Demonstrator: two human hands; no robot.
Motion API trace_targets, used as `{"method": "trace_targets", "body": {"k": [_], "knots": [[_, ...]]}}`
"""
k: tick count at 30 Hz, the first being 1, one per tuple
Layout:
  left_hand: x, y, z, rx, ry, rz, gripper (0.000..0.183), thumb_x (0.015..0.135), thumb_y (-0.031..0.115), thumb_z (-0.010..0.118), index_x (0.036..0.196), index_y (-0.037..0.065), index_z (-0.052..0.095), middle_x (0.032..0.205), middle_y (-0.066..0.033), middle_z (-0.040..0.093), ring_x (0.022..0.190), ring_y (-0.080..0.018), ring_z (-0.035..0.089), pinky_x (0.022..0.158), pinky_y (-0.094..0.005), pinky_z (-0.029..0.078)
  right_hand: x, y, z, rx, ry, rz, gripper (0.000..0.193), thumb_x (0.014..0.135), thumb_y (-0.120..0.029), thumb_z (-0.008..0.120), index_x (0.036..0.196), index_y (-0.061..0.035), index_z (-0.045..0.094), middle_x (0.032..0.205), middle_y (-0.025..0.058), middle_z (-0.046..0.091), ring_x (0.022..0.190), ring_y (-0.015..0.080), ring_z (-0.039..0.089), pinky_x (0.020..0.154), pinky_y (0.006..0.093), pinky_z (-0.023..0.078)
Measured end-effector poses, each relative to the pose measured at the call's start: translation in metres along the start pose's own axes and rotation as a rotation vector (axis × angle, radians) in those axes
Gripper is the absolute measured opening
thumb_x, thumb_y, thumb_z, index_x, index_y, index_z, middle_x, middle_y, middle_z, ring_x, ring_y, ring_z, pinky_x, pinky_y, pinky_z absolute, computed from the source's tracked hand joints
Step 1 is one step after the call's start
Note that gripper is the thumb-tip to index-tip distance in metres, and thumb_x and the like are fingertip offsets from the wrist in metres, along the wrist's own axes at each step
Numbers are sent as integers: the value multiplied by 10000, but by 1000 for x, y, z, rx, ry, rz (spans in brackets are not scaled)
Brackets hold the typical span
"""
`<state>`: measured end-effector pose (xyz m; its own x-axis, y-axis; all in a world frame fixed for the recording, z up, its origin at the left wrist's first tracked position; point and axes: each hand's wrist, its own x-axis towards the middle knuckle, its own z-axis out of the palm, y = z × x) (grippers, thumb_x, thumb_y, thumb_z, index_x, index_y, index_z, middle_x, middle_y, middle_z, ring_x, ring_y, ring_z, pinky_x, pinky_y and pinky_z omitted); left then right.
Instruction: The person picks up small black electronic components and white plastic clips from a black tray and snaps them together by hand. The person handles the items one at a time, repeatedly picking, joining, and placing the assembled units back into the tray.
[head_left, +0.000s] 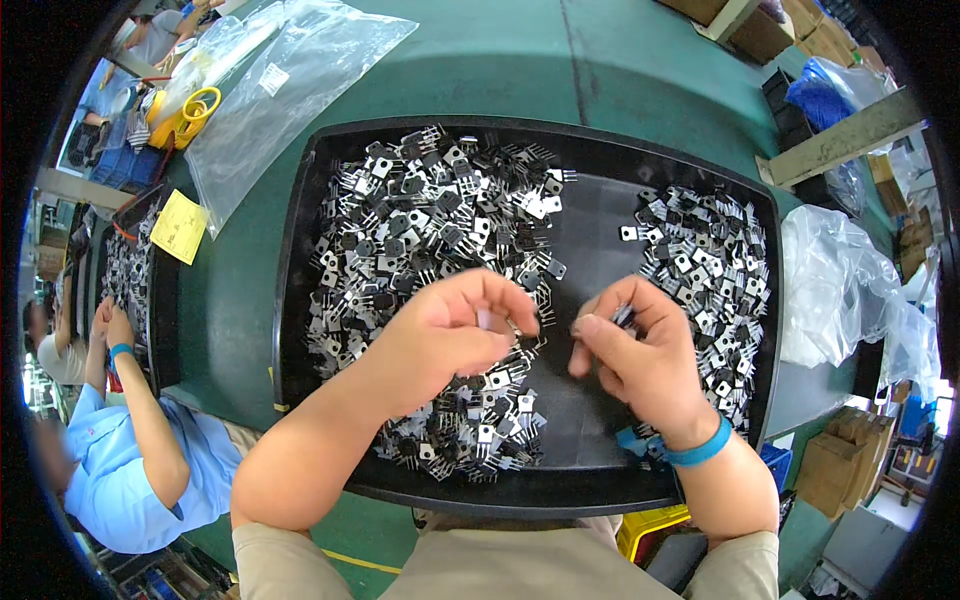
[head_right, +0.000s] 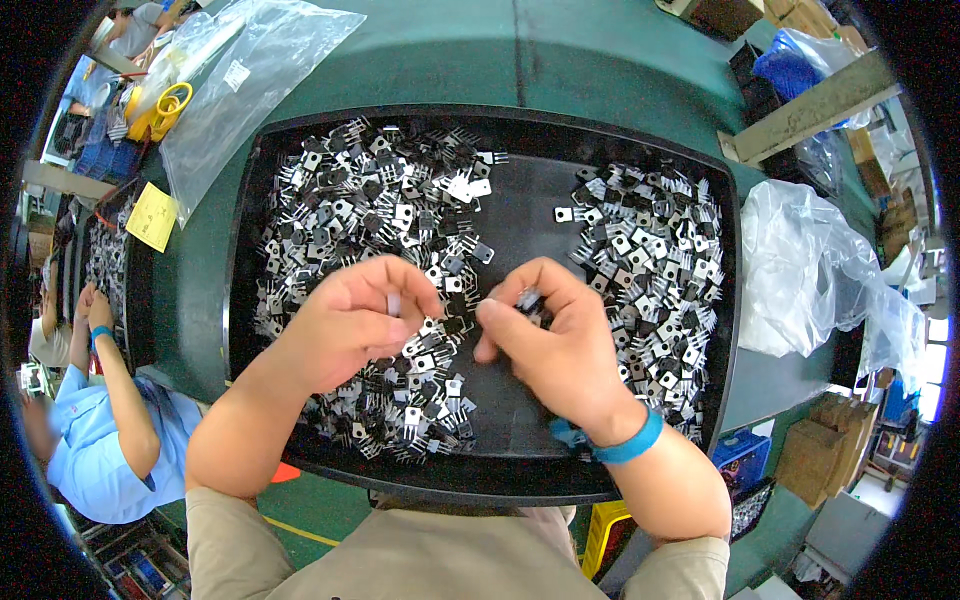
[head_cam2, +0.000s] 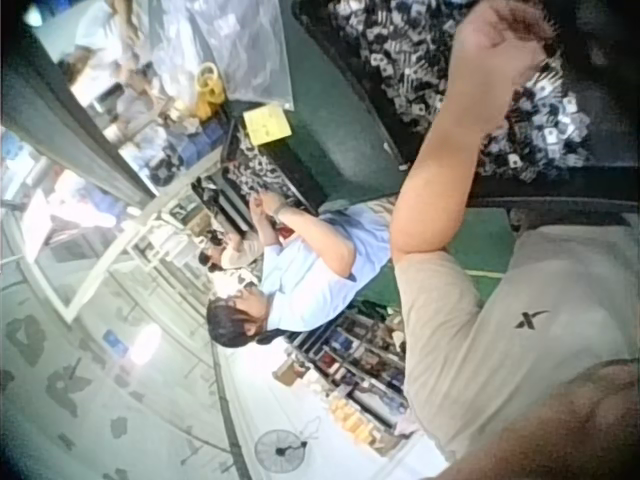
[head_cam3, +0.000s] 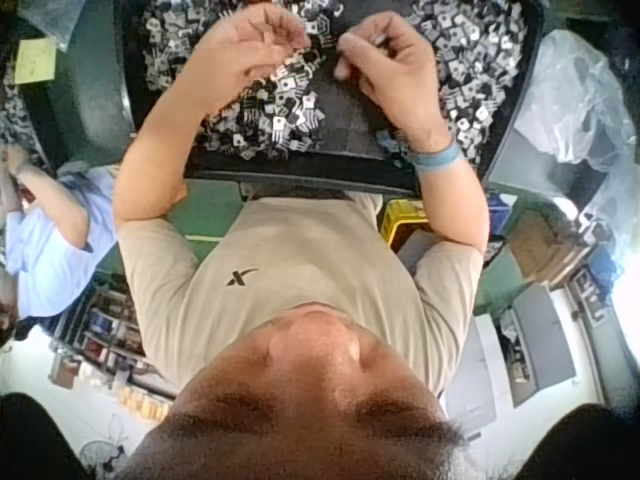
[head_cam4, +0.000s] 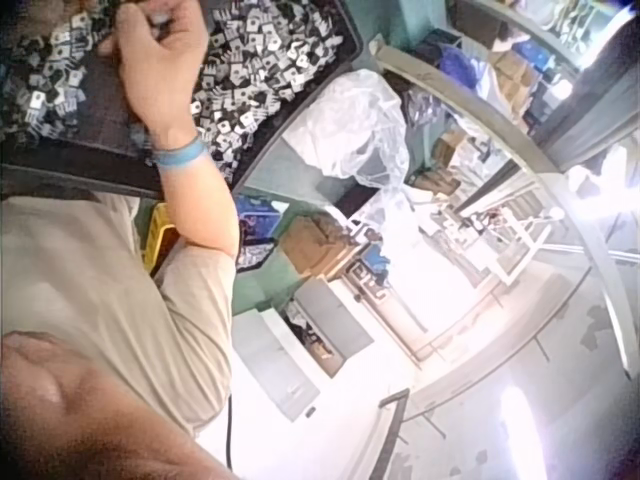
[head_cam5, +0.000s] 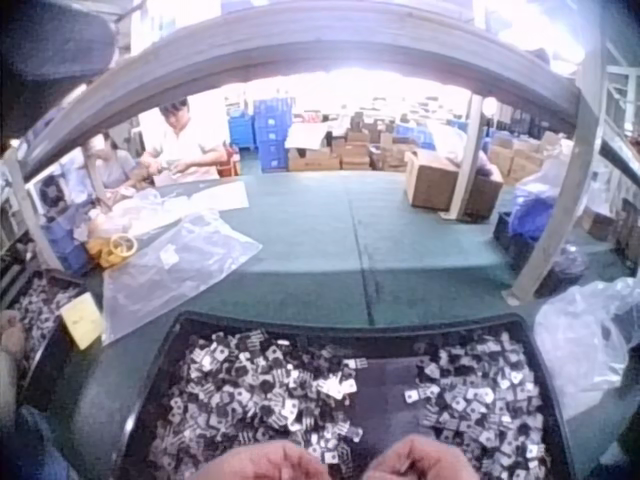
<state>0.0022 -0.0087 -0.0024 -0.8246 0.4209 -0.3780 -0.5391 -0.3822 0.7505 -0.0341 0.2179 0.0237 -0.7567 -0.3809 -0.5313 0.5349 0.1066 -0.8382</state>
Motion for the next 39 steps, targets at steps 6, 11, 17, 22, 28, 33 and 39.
{"method": "trace_targets", "body": {"k": [6, 11, 17, 22, 28, 33, 39], "knots": [[7, -10, -2, -240, -35, 289, 328, 702, -119, 521, 965, 75, 545, 1208, -103, 524, 953, -117, 503, 757, -242, 386, 15, 34, 4, -861, -111, -755, 219, 774, -6, 657, 987, -54, 645, 838, 117, 609, 752, 278, 622, 622, 341, 498], [6, -10, 1, -212, -7, 215, 317, 753, -145, 508, 985, 66, 556, 1246, -91, 505, 1035, -132, 513, 843, -258, 416, 14, 46, 22, -1133, -253, -747, 149, 794, -124, 677, 931, -79, 641, 847, 86, 567, 712, 296, 609, 615, 378, 507], [5, -4, 7, -100, 76, 142, 253, 836, -102, 586, 1064, 3, 611, 1252, -130, 537, 1094, -204, 581, 981, -330, 452, 10, 39, 19, -983, -265, -757, 116, 789, -96, 637, 888, -57, 591, 825, 101, 578, 739, 297, 627, 614, 412, 519], [6, -5, 7, 14, 98, 164, 198, 841, -92, 593, 1014, -21, 658, 1259, -144, 541, 1094, -230, 598, 981, -352, 469, 6, 19, 7, -625, -9, -611, 307, 792, 1, 606, 1099, -6, 622, 895, 158, 657, 756, 285, 643, 691, 360, 513], [6, -8, 9, 34, 95, 192, 190, 835, -90, 598, 998, -20, 664, 1182, -130, 564, 1007, -220, 621, 937, -349, 493, -5, 8, 9, -77, 153, -317, 113, 847, -8, 632, 954, -1, 597, 821, 41, 634, 685, 78, 582, 619, 249, 481], [5, -10, 2, 92, 45, 105, 218, 850, -63, 596, 1051, -6, 656, 1011, -85, 613, 880, -159, 613, 790, -296, 514, -9, 18, 9, -485, 181, -749, 160, 790, 3, 671, 931, -3, 595, 804, 102, 638, 723, 175, 652, 661, 262, 501], [4, -8, 11, 4, 43, 84, 421, 871, -15, 605, 1282, 28, 524, 928, -55, 601, 830, -123, 582, 729, -274, 500, -13, 16, 13, -516, 169, -747, 248, 769, 4, 679, 1015, -14, 647, 874, 109, 682, 739, 196, 683, 648, 277, 521]]}}
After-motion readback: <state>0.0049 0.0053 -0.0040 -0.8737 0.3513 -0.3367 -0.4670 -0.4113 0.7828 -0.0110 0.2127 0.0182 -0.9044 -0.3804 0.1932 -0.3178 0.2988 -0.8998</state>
